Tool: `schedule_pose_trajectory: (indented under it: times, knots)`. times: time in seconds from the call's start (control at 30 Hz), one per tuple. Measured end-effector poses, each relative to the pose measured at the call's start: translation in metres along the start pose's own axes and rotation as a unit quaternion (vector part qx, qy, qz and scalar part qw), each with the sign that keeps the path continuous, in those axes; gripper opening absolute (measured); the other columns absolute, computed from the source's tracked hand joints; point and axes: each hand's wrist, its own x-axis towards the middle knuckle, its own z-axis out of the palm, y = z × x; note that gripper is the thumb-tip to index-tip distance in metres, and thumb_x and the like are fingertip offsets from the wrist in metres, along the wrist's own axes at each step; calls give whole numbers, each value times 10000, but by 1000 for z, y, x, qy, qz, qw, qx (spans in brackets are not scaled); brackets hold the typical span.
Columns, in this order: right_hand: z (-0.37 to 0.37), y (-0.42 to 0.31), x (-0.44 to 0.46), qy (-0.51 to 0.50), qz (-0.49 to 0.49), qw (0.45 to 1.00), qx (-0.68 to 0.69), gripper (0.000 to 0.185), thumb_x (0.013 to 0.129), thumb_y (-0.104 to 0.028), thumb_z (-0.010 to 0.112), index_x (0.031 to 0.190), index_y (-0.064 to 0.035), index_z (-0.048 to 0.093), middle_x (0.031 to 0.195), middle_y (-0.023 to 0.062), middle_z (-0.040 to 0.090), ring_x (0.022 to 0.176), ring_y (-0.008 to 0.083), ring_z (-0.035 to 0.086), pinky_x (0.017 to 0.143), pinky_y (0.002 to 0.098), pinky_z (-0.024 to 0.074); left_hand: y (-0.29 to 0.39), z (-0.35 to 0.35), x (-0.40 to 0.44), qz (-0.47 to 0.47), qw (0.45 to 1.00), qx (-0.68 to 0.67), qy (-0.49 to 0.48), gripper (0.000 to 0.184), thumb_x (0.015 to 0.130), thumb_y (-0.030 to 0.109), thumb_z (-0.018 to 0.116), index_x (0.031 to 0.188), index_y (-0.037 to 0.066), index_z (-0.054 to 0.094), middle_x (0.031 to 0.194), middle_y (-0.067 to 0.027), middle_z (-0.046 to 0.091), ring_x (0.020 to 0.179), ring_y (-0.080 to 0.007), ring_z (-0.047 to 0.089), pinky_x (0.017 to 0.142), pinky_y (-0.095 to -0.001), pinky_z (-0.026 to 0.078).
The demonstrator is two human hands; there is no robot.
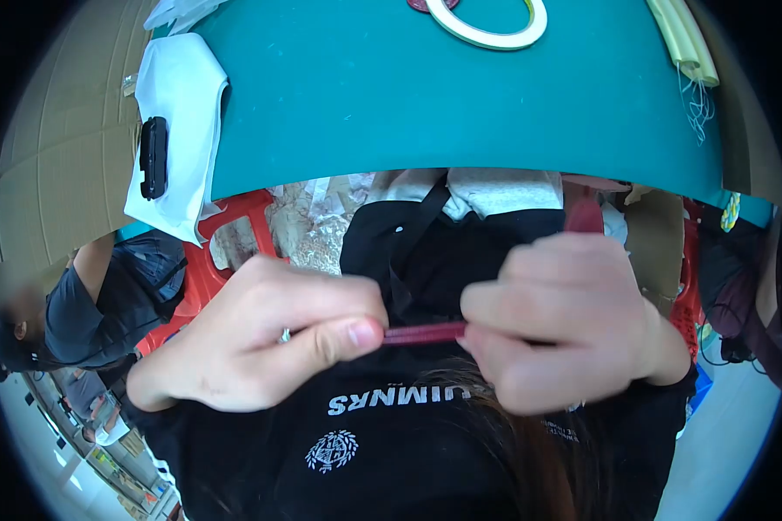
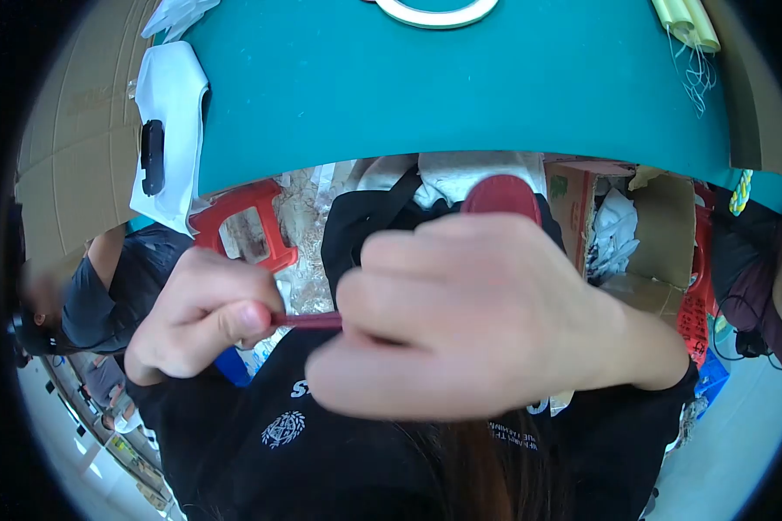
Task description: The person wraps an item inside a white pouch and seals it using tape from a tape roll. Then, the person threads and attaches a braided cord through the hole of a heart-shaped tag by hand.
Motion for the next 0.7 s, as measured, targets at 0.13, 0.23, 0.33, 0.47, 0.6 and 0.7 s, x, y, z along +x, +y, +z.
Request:
schedule_pose_trajectory:
  times: [0.13,0.23,0.33,0.47,0.6,0.7]
  knots:
    - [3,-21,-5,36,113,992,44,233,490,7,653,613,-122,503,692,48,572,471,120,451,385,227,309,12,3,-11,26,1000,3,6,316,938,246,531,748,2,590,610,-73,551,530,-238,553,508,-319,414]
    - [7,-19,-11,39,47,998,34,244,484,-4,634,588,-124,449,683,44,562,458,119,449,378,222,296,13,4,-14,2,1000,-21,-13,283,926,219,553,747,3,594,619,-78,559,545,-251,564,513,-319,420]
    - [3,-19,-14,26,11,999,30,257,490,-14,634,569,-127,418,668,46,554,471,128,465,394,214,304,13,4,-12,-4,999,-38,-37,232,925,186,554,778,10,588,630,-86,555,562,-255,571,522,-325,424]
    - [0,-11,-17,4,12,1000,25,255,531,-28,670,566,-125,437,661,60,558,544,151,515,465,206,349,10,5,-8,-16,998,-54,-30,211,930,182,541,812,11,577,637,-87,552,568,-231,572,526,-323,424]
    - [12,3,-17,80,136,981,112,190,625,-41,715,658,-91,535,758,86,592,679,167,556,586,237,410,10,-3,5,-7,995,-67,76,311,909,261,563,747,-5,579,618,-56,572,541,-178,568,510,-283,416]
    - [27,18,-13,169,216,946,173,183,683,-20,732,797,-50,593,869,100,609,744,176,572,647,262,449,15,-10,20,66,986,-60,142,323,894,284,569,736,2,571,611,-37,569,542,-150,562,510,-259,412]
